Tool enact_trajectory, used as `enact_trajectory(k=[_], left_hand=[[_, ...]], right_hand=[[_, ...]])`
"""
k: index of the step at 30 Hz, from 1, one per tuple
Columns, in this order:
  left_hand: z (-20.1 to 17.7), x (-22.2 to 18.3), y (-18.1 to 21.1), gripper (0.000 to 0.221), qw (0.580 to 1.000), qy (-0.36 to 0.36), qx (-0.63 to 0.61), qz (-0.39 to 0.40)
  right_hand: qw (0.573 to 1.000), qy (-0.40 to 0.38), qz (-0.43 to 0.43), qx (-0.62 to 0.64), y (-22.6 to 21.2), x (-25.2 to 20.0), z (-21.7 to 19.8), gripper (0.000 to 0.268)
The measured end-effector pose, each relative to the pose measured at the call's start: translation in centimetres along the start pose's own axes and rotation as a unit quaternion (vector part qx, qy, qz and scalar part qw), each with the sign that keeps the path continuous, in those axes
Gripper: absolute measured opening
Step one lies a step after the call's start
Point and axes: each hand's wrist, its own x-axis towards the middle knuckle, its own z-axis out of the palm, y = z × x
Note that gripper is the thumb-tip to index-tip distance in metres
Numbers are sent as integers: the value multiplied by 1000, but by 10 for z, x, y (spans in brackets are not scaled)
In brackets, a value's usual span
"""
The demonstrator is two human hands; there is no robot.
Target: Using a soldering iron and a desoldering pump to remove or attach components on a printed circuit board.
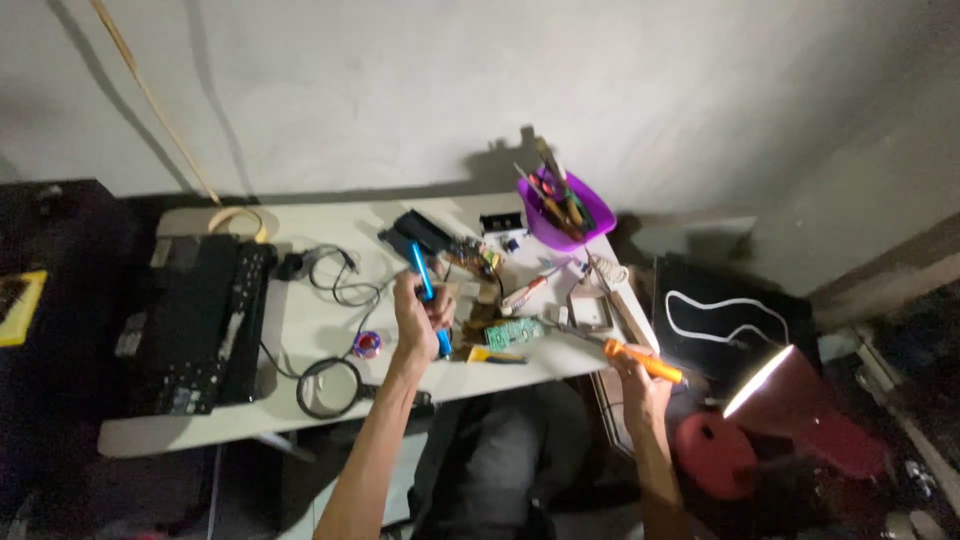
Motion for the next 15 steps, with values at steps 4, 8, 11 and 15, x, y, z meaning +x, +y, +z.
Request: enact_trajectory(k=[4,8,11,15], left_hand=[[5,-14,14,34,999,25,12,22],[12,-18,21,23,998,29,-12,50],[7,1,-5,19,997,53,-40,51],[36,4,-14,18,995,36,-67,59]], right_hand=[[1000,-4,4,-14,-7,-4,8,16],[1000,-9,-5,7,-8,-5,9,17],[1000,-12,-8,9,-11,-6,9,17],[998,-14,-20,-52,-30,-9,18,20]])
